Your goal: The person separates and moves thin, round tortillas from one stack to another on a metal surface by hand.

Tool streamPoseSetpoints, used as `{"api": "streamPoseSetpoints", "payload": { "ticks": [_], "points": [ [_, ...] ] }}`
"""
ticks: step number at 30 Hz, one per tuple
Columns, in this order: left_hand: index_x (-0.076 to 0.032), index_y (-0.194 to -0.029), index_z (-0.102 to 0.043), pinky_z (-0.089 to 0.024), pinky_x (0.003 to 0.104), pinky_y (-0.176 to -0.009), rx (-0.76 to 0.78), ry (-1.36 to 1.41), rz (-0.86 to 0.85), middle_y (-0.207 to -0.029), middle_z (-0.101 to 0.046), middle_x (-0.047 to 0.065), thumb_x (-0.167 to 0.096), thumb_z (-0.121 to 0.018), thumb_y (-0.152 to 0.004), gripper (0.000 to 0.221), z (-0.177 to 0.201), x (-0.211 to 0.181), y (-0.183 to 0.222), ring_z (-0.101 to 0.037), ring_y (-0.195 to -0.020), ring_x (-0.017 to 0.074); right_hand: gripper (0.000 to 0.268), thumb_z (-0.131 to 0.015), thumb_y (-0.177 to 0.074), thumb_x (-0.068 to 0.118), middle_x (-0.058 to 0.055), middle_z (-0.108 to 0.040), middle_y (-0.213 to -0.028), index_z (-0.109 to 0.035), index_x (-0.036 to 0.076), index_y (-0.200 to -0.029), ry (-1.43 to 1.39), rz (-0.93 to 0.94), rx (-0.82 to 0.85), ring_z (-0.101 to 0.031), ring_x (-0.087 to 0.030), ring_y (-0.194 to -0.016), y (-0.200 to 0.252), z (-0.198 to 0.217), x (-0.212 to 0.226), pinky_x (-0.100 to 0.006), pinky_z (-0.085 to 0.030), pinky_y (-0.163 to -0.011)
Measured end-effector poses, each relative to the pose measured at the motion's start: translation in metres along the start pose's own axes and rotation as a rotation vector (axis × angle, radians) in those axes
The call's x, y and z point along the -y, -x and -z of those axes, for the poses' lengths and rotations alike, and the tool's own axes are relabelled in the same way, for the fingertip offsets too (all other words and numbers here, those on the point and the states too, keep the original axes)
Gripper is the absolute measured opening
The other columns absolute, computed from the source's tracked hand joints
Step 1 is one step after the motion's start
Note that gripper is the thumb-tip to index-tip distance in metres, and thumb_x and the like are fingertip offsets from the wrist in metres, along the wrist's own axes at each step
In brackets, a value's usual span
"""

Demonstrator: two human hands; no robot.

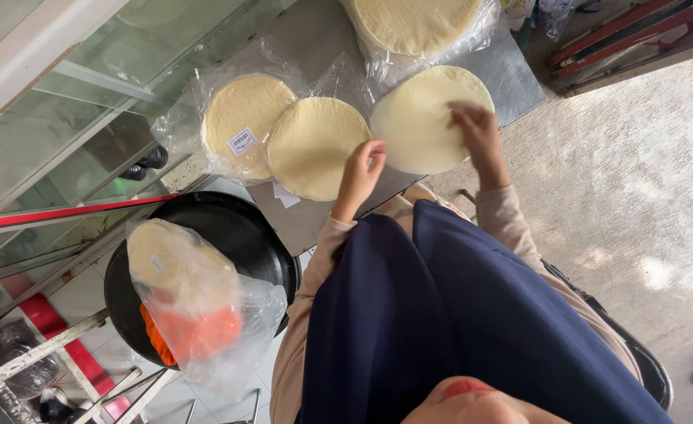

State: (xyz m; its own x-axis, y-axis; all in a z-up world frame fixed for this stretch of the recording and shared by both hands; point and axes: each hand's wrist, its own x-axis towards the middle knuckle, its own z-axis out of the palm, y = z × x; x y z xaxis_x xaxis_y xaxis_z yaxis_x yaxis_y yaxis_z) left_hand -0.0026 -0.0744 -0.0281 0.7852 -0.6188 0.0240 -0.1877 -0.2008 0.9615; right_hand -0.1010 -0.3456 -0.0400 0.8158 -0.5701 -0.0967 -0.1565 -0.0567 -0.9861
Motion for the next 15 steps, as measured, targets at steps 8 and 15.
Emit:
{"api": "streamPoseSetpoints", "payload": {
  "ticks": [8, 15],
  "points": [
    [-0.005, -0.120, -0.067, -0.058, 0.031, -0.077, -0.277, -0.157, 0.088, -0.110, -0.074, 0.010, -0.013, -0.063, -0.104, 0.019, 0.050, 0.014, 0.020, -0.073, -0.097, 0.0210, 0.011, -0.069, -0.113, 0.014, 0.000, -0.071, -0.075, -0.080, 0.012, -0.115, 0.872, 0.410, -0.220, -0.055, -0.009, -0.052, -0.013, 0.065, 0.072, -0.024, -0.037, -0.045],
    [-0.008, -0.113, -0.067, -0.056, 0.037, -0.077, -0.577, -0.388, 0.219, -0.109, -0.071, 0.008, -0.008, -0.064, -0.094, 0.019, 0.082, 0.023, 0.036, -0.070, -0.096, 0.0247, 0.010, -0.072, -0.101, 0.020, -0.002, -0.071, -0.066, -0.075, 0.016, -0.109, 1.128, 0.302, -0.068, -0.061, -0.019, -0.044, -0.024, -0.046, 0.005, -0.036, -0.043, -0.040]
  ]
}}
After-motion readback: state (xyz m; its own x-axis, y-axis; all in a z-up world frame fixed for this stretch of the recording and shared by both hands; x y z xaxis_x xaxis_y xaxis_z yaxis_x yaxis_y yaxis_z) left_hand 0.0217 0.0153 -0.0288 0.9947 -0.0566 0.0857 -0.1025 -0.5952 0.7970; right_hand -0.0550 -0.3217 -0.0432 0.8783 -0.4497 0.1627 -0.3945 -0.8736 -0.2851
